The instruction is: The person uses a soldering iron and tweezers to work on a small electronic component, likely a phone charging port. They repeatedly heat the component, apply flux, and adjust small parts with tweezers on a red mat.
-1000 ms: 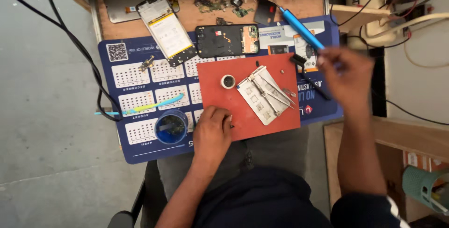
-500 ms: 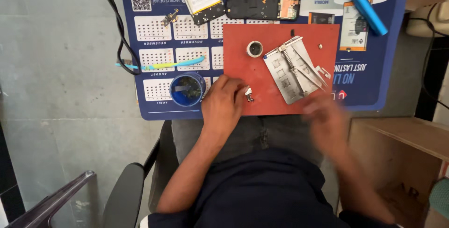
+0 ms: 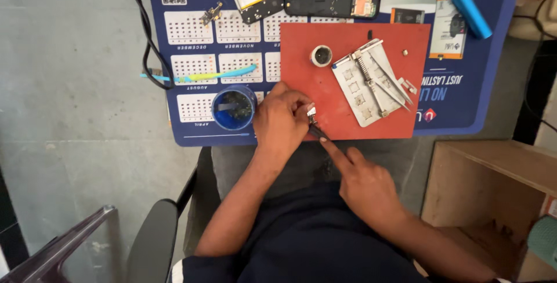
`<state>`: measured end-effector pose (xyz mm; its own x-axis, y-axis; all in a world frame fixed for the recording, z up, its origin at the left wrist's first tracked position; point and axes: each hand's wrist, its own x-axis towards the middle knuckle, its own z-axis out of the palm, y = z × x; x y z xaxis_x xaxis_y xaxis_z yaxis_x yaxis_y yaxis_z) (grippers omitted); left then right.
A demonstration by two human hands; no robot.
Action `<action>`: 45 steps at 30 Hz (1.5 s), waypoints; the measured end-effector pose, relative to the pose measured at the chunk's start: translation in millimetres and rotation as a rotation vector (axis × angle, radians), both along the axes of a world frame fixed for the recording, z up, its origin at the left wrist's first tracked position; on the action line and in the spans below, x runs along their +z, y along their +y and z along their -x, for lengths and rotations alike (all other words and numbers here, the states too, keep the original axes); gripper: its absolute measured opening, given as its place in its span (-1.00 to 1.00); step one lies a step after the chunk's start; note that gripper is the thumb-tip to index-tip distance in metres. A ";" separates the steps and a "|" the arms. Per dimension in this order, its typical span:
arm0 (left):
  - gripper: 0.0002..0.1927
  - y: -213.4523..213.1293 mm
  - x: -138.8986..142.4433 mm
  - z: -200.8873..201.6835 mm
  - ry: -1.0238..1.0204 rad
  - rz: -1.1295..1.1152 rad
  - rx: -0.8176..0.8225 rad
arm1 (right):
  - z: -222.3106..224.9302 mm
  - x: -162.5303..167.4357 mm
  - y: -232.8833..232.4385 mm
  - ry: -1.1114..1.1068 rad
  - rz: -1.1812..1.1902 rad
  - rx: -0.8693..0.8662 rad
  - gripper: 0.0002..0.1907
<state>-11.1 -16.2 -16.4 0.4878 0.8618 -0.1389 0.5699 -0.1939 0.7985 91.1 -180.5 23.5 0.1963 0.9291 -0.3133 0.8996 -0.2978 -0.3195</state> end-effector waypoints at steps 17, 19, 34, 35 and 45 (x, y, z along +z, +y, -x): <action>-0.89 10.1 1.9 -4.5 0.049 0.039 -0.045 | -88.6 -0.8 57.8 -0.214 -0.392 0.494 -0.49; -0.90 8.9 2.4 -5.5 0.095 0.040 -0.051 | -93.2 -6.0 68.0 -0.147 -0.417 0.579 -0.61; -0.98 12.4 0.7 -10.1 0.170 0.099 -0.085 | -84.7 -35.5 75.5 -0.127 -0.787 0.407 -0.84; -0.97 13.0 0.3 -10.6 0.176 0.088 -0.082 | -83.9 -37.3 75.0 -0.097 -0.762 0.485 -0.83; -0.92 16.7 -3.8 -10.9 0.150 0.034 -0.156 | -87.6 -39.3 80.8 -0.032 -0.732 0.518 -0.82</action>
